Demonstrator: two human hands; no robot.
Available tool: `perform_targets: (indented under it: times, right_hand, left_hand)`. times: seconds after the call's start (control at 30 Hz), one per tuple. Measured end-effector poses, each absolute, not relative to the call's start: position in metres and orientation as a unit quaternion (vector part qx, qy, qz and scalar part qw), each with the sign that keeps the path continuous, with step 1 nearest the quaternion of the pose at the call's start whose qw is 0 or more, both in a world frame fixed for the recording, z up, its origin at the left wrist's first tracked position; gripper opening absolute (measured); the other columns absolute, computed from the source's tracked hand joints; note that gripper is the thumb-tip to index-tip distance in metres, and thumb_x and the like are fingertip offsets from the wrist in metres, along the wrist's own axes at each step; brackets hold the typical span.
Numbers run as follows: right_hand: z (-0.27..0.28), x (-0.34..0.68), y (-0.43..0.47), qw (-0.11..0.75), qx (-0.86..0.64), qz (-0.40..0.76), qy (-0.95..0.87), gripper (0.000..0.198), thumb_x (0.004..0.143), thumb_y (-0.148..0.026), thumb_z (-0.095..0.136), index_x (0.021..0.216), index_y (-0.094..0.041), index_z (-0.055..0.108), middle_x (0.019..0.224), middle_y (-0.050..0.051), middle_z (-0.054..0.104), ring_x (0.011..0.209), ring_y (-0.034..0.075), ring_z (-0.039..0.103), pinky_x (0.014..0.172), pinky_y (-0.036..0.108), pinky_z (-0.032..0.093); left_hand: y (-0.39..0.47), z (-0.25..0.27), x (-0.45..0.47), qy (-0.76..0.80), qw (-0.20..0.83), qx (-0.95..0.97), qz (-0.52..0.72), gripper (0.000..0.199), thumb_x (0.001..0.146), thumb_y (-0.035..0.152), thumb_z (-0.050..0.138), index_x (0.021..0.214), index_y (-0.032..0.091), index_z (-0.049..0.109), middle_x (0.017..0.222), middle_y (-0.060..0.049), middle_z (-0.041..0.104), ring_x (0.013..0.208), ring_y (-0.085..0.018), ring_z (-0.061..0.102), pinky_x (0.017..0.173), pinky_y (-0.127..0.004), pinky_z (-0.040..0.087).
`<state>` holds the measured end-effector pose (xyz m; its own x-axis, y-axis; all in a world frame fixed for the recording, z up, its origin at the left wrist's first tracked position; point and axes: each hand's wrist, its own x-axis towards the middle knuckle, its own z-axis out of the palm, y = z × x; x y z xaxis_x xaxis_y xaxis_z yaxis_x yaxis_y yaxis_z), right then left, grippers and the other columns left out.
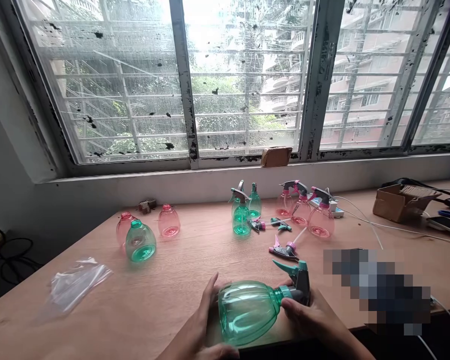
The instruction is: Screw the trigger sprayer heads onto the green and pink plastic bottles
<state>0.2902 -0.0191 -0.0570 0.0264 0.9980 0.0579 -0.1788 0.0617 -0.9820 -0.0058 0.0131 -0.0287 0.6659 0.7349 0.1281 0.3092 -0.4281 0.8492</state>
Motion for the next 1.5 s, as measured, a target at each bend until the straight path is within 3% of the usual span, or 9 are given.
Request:
perform_targets:
  times: [0.13, 0.27, 0.5, 0.8, 0.93, 1.07, 1.3, 1.4, 1.5]
  right_hand:
    - [-0.055, 0.29, -0.02, 0.559, -0.435, 0.516, -0.482, 0.054, 0.064, -0.061, 0.085, 0.087, -0.019, 0.06, 0.05, -0.007, 0.049, 0.043, 0.01, 0.041, 0.043, 0.022, 0.028]
    - [-0.05, 0.289, -0.023, 0.555, -0.445, 0.509, -0.484, 0.055, 0.065, -0.064, 0.083, 0.087, -0.019, 0.06, 0.048, -0.007, 0.049, 0.041, 0.01, 0.041, 0.043, 0.022, 0.029]
    - [-0.042, 0.287, -0.026, 0.549, -0.443, 0.522, -0.479, 0.056, 0.064, -0.066, 0.083, 0.086, -0.02, 0.059, 0.05, -0.008, 0.047, 0.043, 0.011, 0.04, 0.044, 0.023, 0.028]
    - [-0.042, 0.287, -0.025, 0.559, -0.432, 0.511, -0.49, 0.052, 0.069, -0.062, 0.082, 0.085, -0.018, 0.059, 0.053, -0.007, 0.049, 0.047, 0.011, 0.041, 0.046, 0.023, 0.03]
    - [-0.042, 0.287, -0.026, 0.559, -0.438, 0.507, -0.488, 0.053, 0.069, -0.063, 0.081, 0.087, -0.018, 0.058, 0.053, -0.006, 0.05, 0.046, 0.011, 0.042, 0.046, 0.023, 0.031]
    - [-0.041, 0.288, -0.026, 0.554, -0.439, 0.509, -0.491, 0.054, 0.069, -0.063, 0.081, 0.088, -0.018, 0.058, 0.054, -0.006, 0.05, 0.047, 0.011, 0.042, 0.046, 0.023, 0.031]
    - [-0.04, 0.288, -0.026, 0.542, -0.447, 0.505, -0.502, 0.054, 0.07, -0.065, 0.079, 0.086, -0.017, 0.059, 0.053, -0.006, 0.048, 0.046, 0.01, 0.041, 0.045, 0.022, 0.032]
    - [-0.04, 0.287, -0.027, 0.541, -0.448, 0.499, -0.508, 0.052, 0.072, -0.065, 0.078, 0.085, -0.017, 0.061, 0.053, -0.006, 0.048, 0.045, 0.01, 0.041, 0.044, 0.022, 0.032]
    - [-0.04, 0.287, -0.027, 0.543, -0.449, 0.497, -0.507, 0.053, 0.069, -0.064, 0.08, 0.084, -0.018, 0.061, 0.053, -0.006, 0.049, 0.046, 0.01, 0.042, 0.044, 0.022, 0.032]
  left_hand:
    - [0.01, -0.029, -0.004, 0.372, 0.371, 0.82, 0.226, 0.114, 0.074, 0.027, 0.085, 0.159, 0.037, 0.01, 0.166, -0.005, 0.031, 0.151, -0.035, 0.028, 0.125, -0.048, 0.022]
    - [0.011, -0.029, -0.008, 0.351, 0.386, 0.825, 0.217, 0.118, 0.071, 0.049, 0.086, 0.161, 0.03, 0.012, 0.164, -0.008, 0.034, 0.149, -0.039, 0.032, 0.123, -0.049, 0.026]
    - [0.001, -0.011, -0.009, 0.36, 0.417, 0.798, 0.245, 0.07, 0.099, 0.059, 0.047, 0.159, 0.035, 0.022, 0.168, 0.002, 0.026, 0.154, -0.031, 0.022, 0.127, -0.045, 0.017]
    - [0.018, -0.04, -0.007, 0.305, 0.444, 0.795, 0.278, 0.113, 0.075, 0.053, 0.083, 0.159, 0.036, 0.009, 0.168, -0.009, 0.024, 0.15, -0.037, 0.031, 0.124, -0.051, 0.024]
    - [0.01, -0.027, -0.007, 0.303, 0.46, 0.788, 0.274, 0.084, 0.089, 0.069, 0.056, 0.158, 0.033, 0.022, 0.166, -0.006, 0.03, 0.153, -0.035, 0.024, 0.126, -0.05, 0.018]
    - [0.001, -0.011, -0.005, 0.335, 0.478, 0.764, 0.277, 0.064, 0.1, 0.055, 0.048, 0.157, 0.036, 0.026, 0.166, -0.001, 0.031, 0.153, -0.032, 0.026, 0.125, -0.048, 0.022]
    - [-0.002, -0.01, -0.002, 0.38, 0.423, 0.787, 0.239, 0.103, 0.078, 0.017, 0.079, 0.159, 0.035, 0.017, 0.169, -0.001, 0.022, 0.155, -0.031, 0.017, 0.127, -0.047, 0.016]
    - [0.001, -0.011, -0.004, 0.355, 0.437, 0.789, 0.246, 0.103, 0.08, 0.036, 0.081, 0.16, 0.032, 0.016, 0.168, -0.004, 0.024, 0.154, -0.033, 0.02, 0.127, -0.048, 0.017]
    - [0.002, -0.011, -0.007, 0.333, 0.463, 0.776, 0.267, 0.079, 0.095, 0.056, 0.057, 0.159, 0.029, 0.019, 0.167, -0.006, 0.028, 0.153, -0.032, 0.024, 0.126, -0.05, 0.016]
